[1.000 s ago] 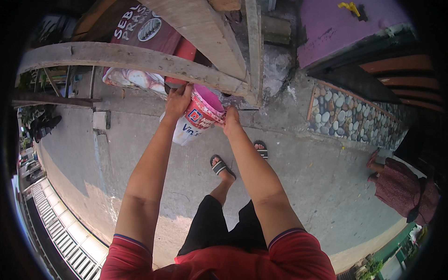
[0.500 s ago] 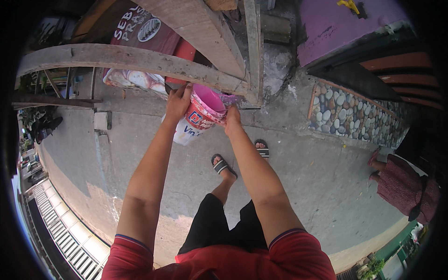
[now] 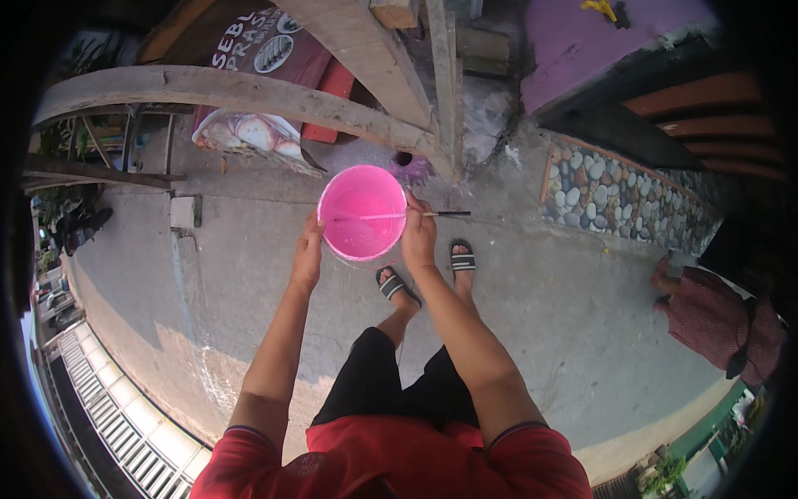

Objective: The person mixes pink paint in a bucket using a brush, carries the bucket outside to pour a portion into a hole in the ground, and then returns to the table to squeeze a pink cloth saturated with the paint.

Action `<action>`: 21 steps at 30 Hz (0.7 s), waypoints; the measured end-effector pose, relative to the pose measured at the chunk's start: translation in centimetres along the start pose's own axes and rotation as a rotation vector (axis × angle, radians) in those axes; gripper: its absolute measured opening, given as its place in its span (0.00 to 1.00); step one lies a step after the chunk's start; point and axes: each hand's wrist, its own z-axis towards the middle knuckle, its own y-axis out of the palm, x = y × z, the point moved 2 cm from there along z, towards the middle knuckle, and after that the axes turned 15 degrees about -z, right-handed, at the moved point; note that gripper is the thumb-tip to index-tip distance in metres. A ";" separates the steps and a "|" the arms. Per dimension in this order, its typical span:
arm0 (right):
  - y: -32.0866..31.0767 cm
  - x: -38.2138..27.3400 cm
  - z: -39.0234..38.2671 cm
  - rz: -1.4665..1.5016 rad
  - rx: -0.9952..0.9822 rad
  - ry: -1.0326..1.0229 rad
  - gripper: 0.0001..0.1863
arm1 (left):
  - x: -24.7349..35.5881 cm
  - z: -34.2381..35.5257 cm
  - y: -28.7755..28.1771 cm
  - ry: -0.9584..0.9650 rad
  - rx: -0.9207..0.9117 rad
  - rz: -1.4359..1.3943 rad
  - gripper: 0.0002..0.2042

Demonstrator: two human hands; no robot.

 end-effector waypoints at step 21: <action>-31.0 -10.9 -10.0 -0.493 0.097 -0.212 0.25 | 5.0 -14.6 20.8 -0.256 -0.257 -0.342 0.23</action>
